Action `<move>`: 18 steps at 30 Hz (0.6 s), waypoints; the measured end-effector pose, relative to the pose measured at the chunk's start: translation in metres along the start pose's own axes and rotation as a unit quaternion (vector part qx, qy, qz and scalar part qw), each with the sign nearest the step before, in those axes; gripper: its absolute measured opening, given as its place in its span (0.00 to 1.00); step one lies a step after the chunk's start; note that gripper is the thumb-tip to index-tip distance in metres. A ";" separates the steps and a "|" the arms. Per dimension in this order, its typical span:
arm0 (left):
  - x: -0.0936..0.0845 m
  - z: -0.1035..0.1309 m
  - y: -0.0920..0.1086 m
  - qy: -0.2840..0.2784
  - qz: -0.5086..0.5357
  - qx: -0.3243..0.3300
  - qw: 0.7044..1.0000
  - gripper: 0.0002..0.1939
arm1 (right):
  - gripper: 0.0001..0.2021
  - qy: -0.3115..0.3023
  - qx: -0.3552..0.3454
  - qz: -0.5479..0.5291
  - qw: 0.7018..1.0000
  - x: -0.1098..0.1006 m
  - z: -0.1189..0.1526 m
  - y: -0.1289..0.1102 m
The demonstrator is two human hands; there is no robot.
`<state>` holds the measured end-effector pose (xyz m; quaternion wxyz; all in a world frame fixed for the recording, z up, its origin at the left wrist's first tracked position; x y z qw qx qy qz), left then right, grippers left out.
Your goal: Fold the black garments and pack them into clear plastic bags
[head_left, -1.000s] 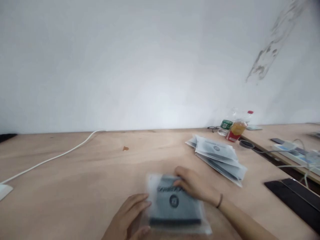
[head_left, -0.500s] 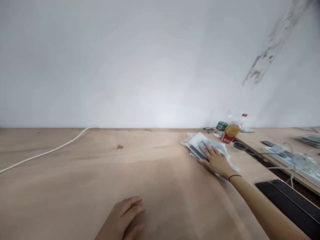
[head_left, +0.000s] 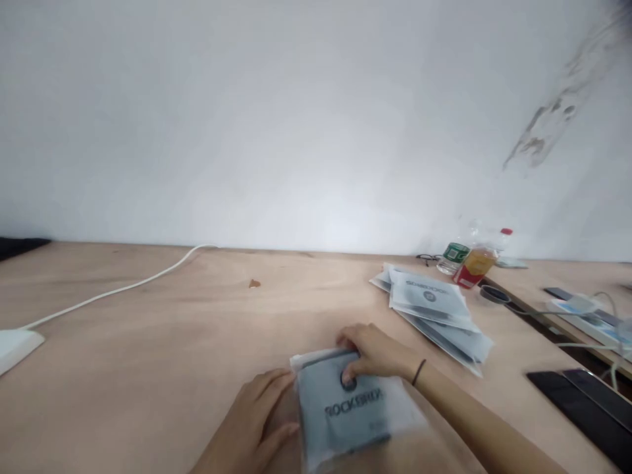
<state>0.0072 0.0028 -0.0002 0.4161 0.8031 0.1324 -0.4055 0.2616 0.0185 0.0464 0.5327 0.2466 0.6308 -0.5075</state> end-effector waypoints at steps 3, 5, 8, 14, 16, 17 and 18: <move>-0.007 -0.005 0.003 0.014 0.115 -0.117 0.986 0.22 | 0.22 -0.022 0.023 -0.102 0.994 0.021 0.004 -0.009; -0.008 -0.010 0.006 -0.005 0.243 -0.206 0.948 0.19 | 0.22 -0.009 0.034 -0.198 0.979 0.030 0.009 -0.020; -0.003 -0.017 0.020 -0.057 0.395 -0.262 0.879 0.16 | 0.19 0.032 0.020 -0.330 0.943 0.032 0.005 -0.042; -0.011 -0.026 0.036 -0.022 0.310 -0.257 0.915 0.17 | 0.08 0.118 -0.011 -0.300 0.947 0.016 -0.017 -0.073; -0.029 -0.025 0.023 0.022 0.247 -0.267 0.931 0.17 | 0.09 0.116 -0.006 -0.280 0.953 0.015 -0.006 -0.069; -0.040 -0.024 0.014 0.049 0.218 -0.273 0.936 0.17 | 0.09 0.108 0.003 -0.281 0.953 0.016 0.004 -0.065; -0.050 -0.023 0.005 0.076 0.191 -0.276 0.939 0.17 | 0.10 0.094 0.015 -0.288 0.953 0.017 0.014 -0.058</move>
Point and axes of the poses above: each hand's wrist, its own z-axis away from the middle knuckle, its own x-axis out of the palm, y = z × x, the point moved 3 cm from there along -z, towards the middle knuckle, and after that the axes turned 4 degrees about -x, right-handed, at the moved point
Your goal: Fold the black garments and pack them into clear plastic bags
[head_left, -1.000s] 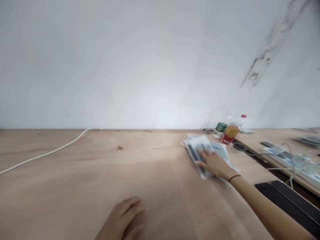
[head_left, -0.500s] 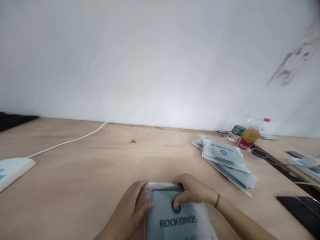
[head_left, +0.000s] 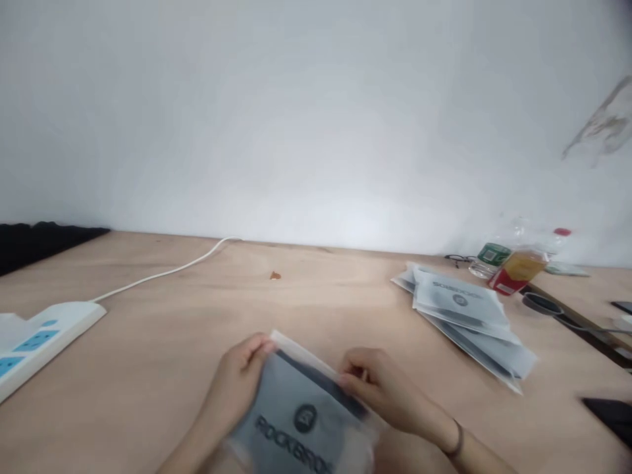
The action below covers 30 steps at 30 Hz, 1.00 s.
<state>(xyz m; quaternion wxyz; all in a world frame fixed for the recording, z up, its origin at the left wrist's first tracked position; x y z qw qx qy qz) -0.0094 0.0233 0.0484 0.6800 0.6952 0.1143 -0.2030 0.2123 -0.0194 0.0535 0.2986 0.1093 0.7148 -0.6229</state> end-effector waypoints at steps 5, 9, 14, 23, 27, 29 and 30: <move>-0.016 -0.008 0.002 0.075 -0.066 0.054 0.994 0.18 | 0.09 -0.006 0.005 -0.059 0.998 -0.022 0.022 0.011; 0.012 -0.006 0.030 0.019 -0.105 0.119 0.987 0.17 | 0.10 -0.001 -0.092 -0.057 0.994 -0.018 -0.001 -0.008; 0.011 -0.002 0.046 0.099 -0.099 0.184 0.973 0.10 | 0.06 -0.046 -0.083 -0.145 0.985 0.005 -0.022 -0.011; -0.031 0.009 -0.038 -0.051 0.193 -0.146 0.969 0.23 | 0.17 0.079 0.002 -0.438 0.896 -0.004 -0.024 0.005; -0.111 -0.008 -0.059 0.142 -0.142 -0.097 0.975 0.24 | 0.18 0.153 0.055 -0.468 0.868 -0.018 -0.019 0.019; -0.111 -0.006 -0.043 0.220 -0.271 0.007 0.937 0.26 | 0.18 0.185 0.082 -0.463 0.863 -0.016 -0.019 0.019; -0.096 -0.002 -0.029 0.227 -0.295 0.069 0.926 0.27 | 0.18 0.191 0.089 -0.460 0.863 -0.011 -0.021 0.017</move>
Point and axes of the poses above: each hand's wrist, its own z-axis away from the middle knuckle, its own x-axis out of the palm, y = z × x, the point moved 3 cm from there along -z, towards the middle knuckle, and after that the axes turned 4 degrees about -x, right-handed, at the moved point
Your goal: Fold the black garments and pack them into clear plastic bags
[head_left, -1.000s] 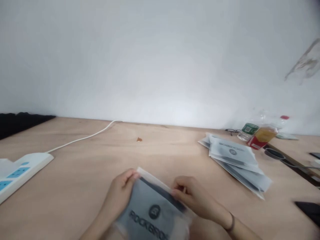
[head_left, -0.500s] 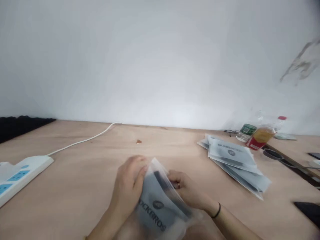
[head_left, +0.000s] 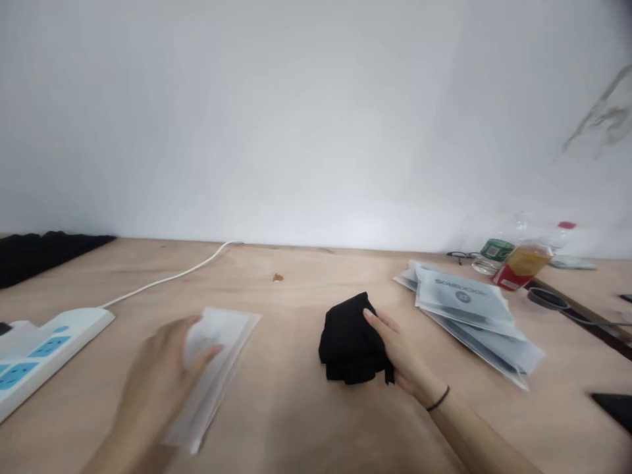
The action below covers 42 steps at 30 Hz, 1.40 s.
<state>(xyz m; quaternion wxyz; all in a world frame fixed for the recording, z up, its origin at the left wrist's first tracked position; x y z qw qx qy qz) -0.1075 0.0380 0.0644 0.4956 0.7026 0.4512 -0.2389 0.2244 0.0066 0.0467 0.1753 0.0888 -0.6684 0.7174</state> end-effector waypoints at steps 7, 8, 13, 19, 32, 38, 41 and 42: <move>0.062 0.031 0.117 -0.266 0.276 0.036 0.923 0.10 | 0.29 -0.040 -0.058 0.278 0.958 -0.001 -0.010 -0.008; 0.066 0.023 0.106 -0.253 0.310 -0.040 0.915 0.11 | 0.28 -0.027 -0.069 0.337 0.939 -0.016 -0.014 -0.016; 0.053 -0.007 0.030 -0.067 0.278 -0.164 0.944 0.25 | 0.23 0.026 -0.132 0.455 0.880 -0.088 -0.011 -0.038; 0.064 0.014 0.059 -0.230 0.063 0.207 0.949 0.12 | 0.10 -0.118 -0.227 0.644 0.721 -0.074 0.000 -0.017; 0.055 -0.022 0.075 -0.039 -0.029 0.370 0.928 0.13 | 0.12 -0.052 -0.344 0.715 0.606 -0.055 0.001 -0.027; 0.031 -0.084 0.091 -0.047 0.043 0.256 0.964 0.12 | 0.10 0.010 -0.348 0.604 0.716 -0.077 -0.042 -0.088; 0.029 -0.128 0.120 -0.029 0.070 0.226 0.971 0.12 | 0.09 0.060 -0.347 0.582 0.733 -0.073 -0.083 -0.121; 0.026 -0.139 0.130 -0.015 0.080 0.222 0.972 0.12 | 0.09 0.079 -0.358 0.576 0.731 -0.070 -0.092 -0.131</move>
Point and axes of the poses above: each hand's wrist, its own z-axis away from the middle knuckle, its own x-axis out of the palm, y = z × x, the point moved 3 cm from there along -z, towards the middle knuckle, and after that the axes turned 4 degrees about -x, right-handed, at the moved point
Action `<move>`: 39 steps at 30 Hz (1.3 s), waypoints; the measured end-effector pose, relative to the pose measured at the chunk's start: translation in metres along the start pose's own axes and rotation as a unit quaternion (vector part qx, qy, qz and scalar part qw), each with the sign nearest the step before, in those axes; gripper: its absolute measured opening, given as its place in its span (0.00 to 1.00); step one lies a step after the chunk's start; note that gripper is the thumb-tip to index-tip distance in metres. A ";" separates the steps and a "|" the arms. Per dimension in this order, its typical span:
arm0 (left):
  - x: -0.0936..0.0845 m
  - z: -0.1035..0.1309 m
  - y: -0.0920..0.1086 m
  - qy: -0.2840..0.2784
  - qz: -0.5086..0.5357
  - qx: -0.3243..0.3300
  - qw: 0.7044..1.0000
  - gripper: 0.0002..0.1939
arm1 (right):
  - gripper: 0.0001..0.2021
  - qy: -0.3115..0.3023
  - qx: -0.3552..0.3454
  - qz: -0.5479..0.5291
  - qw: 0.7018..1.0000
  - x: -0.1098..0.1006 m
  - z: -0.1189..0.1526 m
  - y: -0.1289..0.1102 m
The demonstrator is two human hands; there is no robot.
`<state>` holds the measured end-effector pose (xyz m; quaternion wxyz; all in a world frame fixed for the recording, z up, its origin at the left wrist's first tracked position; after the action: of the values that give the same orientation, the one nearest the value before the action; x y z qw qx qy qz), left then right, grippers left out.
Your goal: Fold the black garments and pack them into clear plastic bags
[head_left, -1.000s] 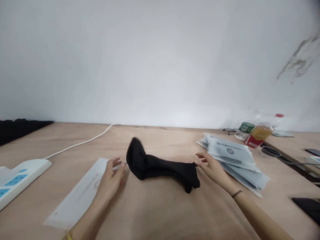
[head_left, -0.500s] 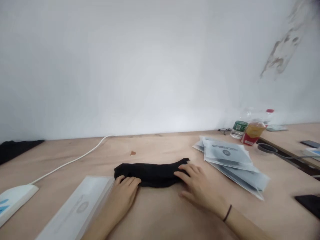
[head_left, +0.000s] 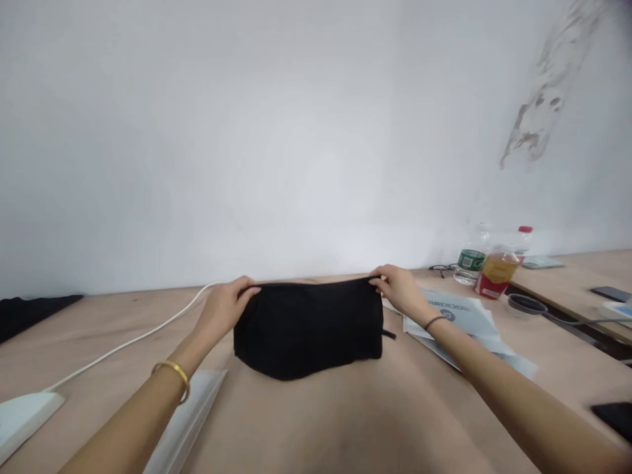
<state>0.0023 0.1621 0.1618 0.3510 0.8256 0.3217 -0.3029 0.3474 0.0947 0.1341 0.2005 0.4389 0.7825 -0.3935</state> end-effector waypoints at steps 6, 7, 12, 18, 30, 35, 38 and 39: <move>-0.018 0.007 0.015 0.071 0.051 0.015 0.996 0.13 | 0.11 0.079 -0.019 -0.018 0.997 -0.028 0.013 -0.013; -0.015 0.024 0.011 0.050 0.052 0.028 0.997 0.12 | 0.12 0.046 -0.029 -0.019 0.998 -0.031 0.028 -0.011; 0.029 0.130 -0.020 -0.182 -0.049 0.118 0.975 0.11 | 0.23 -0.162 0.039 0.161 0.973 -0.024 0.112 0.051; 0.044 0.180 -0.014 -0.125 -0.113 0.154 0.974 0.13 | 0.27 -0.268 0.070 0.294 0.915 -0.006 0.165 0.060; 0.059 0.190 0.000 -0.112 -0.017 0.145 0.983 0.09 | 0.23 -0.228 0.032 0.358 0.905 -0.008 0.114 0.043; 0.055 0.186 0.000 -0.112 0.011 0.109 0.988 0.09 | 0.16 -0.337 0.170 -0.007 0.926 0.001 0.129 0.002; 0.055 0.188 0.006 -0.141 0.054 0.068 0.986 0.08 | 0.06 -0.414 0.242 -0.185 0.858 0.012 0.138 -0.021; 0.057 0.189 0.011 -0.158 0.079 0.042 0.983 0.08 | 0.06 -0.406 0.253 -0.216 0.851 0.017 0.140 -0.026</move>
<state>-0.0073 0.0276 0.0167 0.3855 0.8042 0.1830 -0.4137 0.3120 -0.0148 0.0487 0.2924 0.0950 0.5795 -0.7547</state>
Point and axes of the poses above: each hand's wrist, its own z-axis away from the middle knuckle, its own x-axis out of the palm, y = z × x, the point moved 3 cm from there along -z, towards the middle knuckle, and after that the axes turned 4 degrees about -x, right-handed, at the moved point
